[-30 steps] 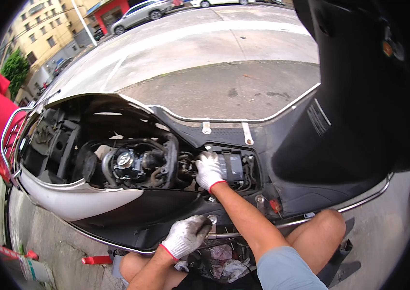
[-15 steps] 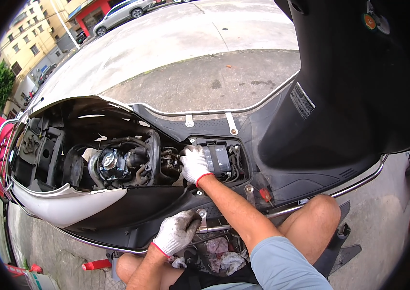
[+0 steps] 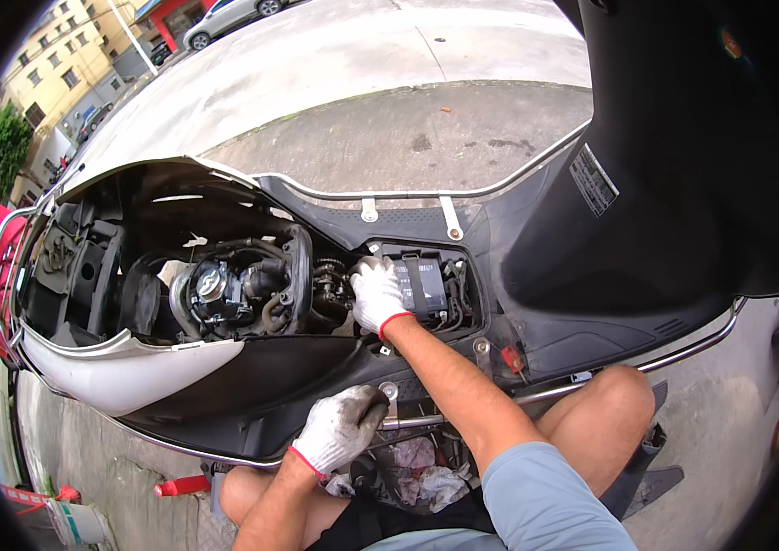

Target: Repairing or adjusting components within the engine compartment of a motorcycle or scooter.

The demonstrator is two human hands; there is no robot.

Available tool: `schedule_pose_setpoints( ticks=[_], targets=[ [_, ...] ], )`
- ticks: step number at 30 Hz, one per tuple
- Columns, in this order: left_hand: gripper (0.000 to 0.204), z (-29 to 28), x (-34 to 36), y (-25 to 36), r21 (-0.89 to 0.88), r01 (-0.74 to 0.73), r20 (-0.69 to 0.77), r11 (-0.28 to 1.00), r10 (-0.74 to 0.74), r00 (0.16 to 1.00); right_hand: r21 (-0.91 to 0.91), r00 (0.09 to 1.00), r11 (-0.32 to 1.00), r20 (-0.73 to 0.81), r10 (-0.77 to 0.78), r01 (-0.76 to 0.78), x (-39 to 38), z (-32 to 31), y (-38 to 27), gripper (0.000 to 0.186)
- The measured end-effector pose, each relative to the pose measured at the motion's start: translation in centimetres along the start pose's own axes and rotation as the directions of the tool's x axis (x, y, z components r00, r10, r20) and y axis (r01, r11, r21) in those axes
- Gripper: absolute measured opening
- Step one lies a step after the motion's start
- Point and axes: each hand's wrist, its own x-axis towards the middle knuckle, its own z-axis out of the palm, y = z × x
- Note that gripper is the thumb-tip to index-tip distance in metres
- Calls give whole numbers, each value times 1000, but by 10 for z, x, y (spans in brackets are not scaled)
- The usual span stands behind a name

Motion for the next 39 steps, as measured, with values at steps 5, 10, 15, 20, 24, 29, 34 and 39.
schedule_pose_setpoints(
  ticks=[5,10,15,20,24,29,34,39],
  targets=[
    [18,-3,-1,3,-5,39,10,999,-39,999,60,1000,998,-15,-18,19,-1,1,-2,29],
    [18,-3,-1,2,-5,12,1,1000,-12,1000,33,997,999,-64,-32,34,-1,1,-2,27],
    [19,0,-2,-1,0,-3,-4,1000,3,1000,46,999,998,-16,-39,39,-2,0,-1,31],
    [22,0,-2,-1,5,-26,-11,1000,26,1000,24,998,998,-43,-52,53,0,0,-1,31],
    [22,0,-2,-1,9,-16,-7,1000,16,1000,4,999,999,14,-43,42,-1,-2,-1,31],
    [24,1,-1,-3,7,-28,-6,1000,28,1000,-14,998,999,-46,-47,46,-1,1,-1,31],
    [17,-2,-1,3,-19,43,23,999,-42,999,27,999,999,-29,-19,20,-1,-3,-4,29],
    [17,-2,-1,3,-16,46,27,999,-46,999,37,1000,999,16,-13,12,0,-5,-4,31]
  ],
)
